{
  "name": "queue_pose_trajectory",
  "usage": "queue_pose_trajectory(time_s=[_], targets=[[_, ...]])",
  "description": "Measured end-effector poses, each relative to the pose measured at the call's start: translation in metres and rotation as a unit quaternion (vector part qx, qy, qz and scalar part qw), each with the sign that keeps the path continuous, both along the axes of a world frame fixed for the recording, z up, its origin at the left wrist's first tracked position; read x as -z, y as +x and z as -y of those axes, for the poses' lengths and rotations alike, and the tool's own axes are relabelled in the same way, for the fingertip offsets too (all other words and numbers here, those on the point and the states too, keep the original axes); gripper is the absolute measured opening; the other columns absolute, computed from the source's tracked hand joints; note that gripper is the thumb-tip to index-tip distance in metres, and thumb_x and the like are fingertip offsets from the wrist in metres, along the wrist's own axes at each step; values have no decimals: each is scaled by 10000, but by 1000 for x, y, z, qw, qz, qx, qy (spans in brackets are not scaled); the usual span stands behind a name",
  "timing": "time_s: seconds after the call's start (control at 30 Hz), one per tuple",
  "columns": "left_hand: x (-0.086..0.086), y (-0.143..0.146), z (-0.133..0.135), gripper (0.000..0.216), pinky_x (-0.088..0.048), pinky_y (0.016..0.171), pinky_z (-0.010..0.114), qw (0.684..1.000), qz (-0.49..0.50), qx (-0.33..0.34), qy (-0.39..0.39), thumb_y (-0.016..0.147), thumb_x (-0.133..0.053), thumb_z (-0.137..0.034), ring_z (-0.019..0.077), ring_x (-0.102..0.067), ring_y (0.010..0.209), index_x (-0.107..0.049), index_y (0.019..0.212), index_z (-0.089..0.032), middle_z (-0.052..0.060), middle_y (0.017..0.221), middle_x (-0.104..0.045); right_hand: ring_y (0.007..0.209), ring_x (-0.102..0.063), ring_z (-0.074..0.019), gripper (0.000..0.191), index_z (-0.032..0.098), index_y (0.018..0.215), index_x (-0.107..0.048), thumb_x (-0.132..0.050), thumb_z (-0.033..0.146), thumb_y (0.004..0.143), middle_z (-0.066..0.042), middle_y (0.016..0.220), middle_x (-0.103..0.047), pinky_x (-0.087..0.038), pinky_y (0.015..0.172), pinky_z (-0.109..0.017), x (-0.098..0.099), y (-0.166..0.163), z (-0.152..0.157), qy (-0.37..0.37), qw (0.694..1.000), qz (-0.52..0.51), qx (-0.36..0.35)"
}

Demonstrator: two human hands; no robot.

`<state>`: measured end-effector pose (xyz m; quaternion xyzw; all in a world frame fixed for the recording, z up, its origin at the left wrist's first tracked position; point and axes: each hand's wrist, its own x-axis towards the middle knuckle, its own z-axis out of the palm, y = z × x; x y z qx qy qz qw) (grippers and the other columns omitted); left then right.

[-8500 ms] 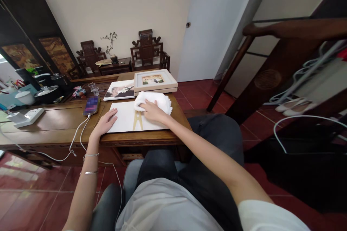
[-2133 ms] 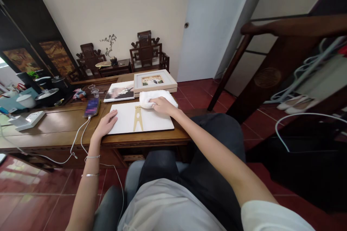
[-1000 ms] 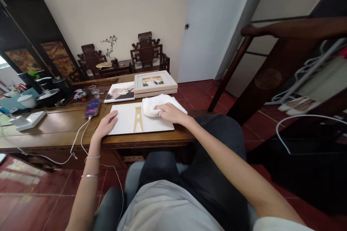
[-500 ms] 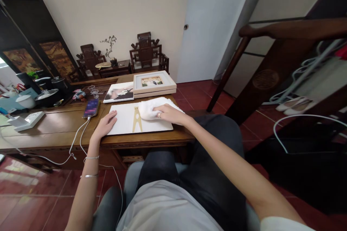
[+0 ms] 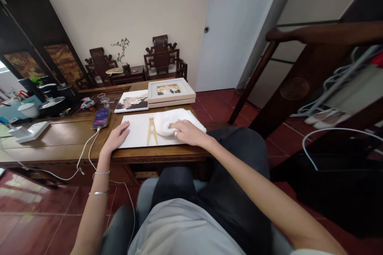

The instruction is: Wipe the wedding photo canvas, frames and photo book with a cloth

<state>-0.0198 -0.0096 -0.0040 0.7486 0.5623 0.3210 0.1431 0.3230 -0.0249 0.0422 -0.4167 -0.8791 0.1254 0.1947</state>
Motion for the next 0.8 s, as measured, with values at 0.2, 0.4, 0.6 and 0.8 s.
queue_pose_trajectory(time_s=[0.2,0.4,0.6,0.8], targets=[[1,0,0,483,-254,1235,397,1000,-8,7,-5,922,-433,-343,242,-418,1432,-609,1321,-134,115,1502,-494,834,-602,-245,190,215,724,-621,-444,187,787,-46,756,-659,-424,915,-382,-15,22,43,-72,992,17,-102],[1,-1,-1,493,-230,1243,409,1000,-15,7,-9,920,-451,-361,241,-354,1466,-588,1353,-168,83,1523,-472,868,-598,-249,213,197,772,-639,-429,199,803,-68,854,-697,-419,831,-335,-10,-2,-5,-42,998,-18,-46],[-1,0,0,522,-232,1242,398,999,-34,0,-19,930,-418,-357,230,-359,1465,-568,1370,-119,115,1527,-455,953,-632,-258,313,161,926,-683,-390,125,824,-109,1025,-733,-412,850,-310,1,-60,-50,-4,996,-77,53],[1,-1,-2,503,-235,1241,404,999,-30,4,-11,929,-430,-352,230,-366,1461,-575,1367,-152,92,1522,-467,1006,-641,-278,358,161,991,-684,-389,81,806,-133,1029,-727,-371,1016,-441,11,-83,3,27,998,-38,41]])
